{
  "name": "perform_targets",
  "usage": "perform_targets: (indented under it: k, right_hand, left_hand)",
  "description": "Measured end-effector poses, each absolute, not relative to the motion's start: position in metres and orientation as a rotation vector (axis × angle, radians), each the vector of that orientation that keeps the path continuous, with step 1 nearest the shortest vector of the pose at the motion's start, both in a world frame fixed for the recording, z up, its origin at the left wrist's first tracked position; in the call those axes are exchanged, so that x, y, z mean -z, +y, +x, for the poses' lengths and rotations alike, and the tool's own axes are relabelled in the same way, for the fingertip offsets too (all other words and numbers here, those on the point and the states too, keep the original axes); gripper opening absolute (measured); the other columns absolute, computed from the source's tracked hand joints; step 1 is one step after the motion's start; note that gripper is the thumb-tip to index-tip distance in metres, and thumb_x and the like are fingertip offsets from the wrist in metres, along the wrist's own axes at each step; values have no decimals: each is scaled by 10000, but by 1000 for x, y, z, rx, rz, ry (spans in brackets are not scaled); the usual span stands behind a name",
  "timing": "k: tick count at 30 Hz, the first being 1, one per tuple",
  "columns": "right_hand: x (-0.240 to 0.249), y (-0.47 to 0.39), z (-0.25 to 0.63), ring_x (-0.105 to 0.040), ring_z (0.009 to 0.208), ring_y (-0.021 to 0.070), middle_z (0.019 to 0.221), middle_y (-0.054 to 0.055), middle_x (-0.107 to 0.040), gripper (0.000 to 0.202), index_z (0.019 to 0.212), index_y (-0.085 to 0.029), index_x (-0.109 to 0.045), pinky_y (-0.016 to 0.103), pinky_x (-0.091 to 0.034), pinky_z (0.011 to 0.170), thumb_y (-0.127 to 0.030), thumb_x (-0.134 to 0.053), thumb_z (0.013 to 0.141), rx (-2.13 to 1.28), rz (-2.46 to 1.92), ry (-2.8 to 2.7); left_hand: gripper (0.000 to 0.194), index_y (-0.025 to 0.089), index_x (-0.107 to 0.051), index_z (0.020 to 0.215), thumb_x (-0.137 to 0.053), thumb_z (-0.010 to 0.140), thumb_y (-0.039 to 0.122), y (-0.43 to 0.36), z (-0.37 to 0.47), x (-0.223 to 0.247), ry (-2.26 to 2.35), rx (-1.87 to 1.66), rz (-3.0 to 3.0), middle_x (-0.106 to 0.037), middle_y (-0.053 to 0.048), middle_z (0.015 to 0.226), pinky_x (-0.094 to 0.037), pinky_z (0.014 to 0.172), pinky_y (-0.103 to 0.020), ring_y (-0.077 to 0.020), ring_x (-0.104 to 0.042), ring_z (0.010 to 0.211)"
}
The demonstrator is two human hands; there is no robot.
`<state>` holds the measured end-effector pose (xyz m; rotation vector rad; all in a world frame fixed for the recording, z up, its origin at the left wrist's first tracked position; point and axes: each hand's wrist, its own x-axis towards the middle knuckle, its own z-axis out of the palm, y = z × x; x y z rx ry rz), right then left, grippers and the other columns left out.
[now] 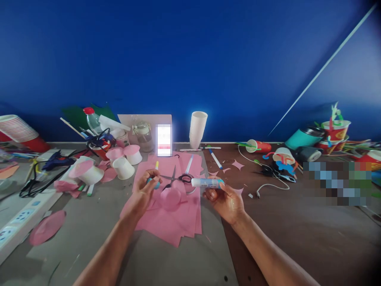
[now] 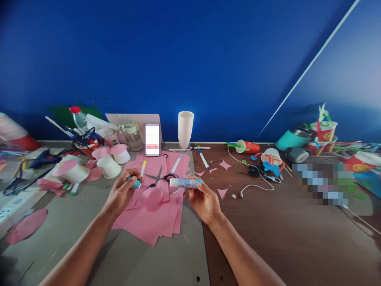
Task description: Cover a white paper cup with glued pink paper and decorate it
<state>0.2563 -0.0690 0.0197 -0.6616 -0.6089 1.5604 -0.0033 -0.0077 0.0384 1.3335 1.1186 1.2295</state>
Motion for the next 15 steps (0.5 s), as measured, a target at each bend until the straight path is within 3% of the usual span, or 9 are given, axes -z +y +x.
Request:
perform_targets:
  k: [3, 6, 12, 15]
  right_hand:
    - [-20, -70, 256, -504, 575, 162, 574, -42, -555, 321, 968, -232, -697, 341, -501, 685, -438, -768, 732, -1571, -641, -630]
    - [-18, -72, 255, -523, 589, 164, 595, -34, -584, 341, 984, -234, -695, 352, -506, 712, -456, -764, 734, -1582, -619, -660]
    - [-20, -78, 247, -592, 644, 184, 657, 10, -696, 391, 1001, -230, -727, 315, -465, 681, -434, -824, 681, -1656, -590, -682]
    - [-22, -82, 244, -627, 669, 198, 712, 27, -742, 395, 1007, -243, -724, 324, -458, 692, -405, -841, 667, -1712, -581, -716]
  left_hand:
    - [275, 238, -634, 938, -740, 690, 289, -9, -4, -42, 783, -1266, 1045, -615, 4, 897, -511, 759, -258, -142, -611, 817]
    - [284, 248, -648, 926, -788, 681, 218, -12, -5, -45, 639, -1225, 925, -625, 12, 951, -530, 841, -265, -141, -644, 883]
    - [347, 240, -653, 1095, -824, 800, 305, -22, -3, -41, 512, -1026, 938, -695, -44, 1036, -544, 943, -382, -202, -696, 949]
    - [317, 245, -675, 1084, -817, 817, 340, -24, 0, -37, 512, -1037, 986, -706, -49, 1051, -542, 966, -401, -212, -701, 972]
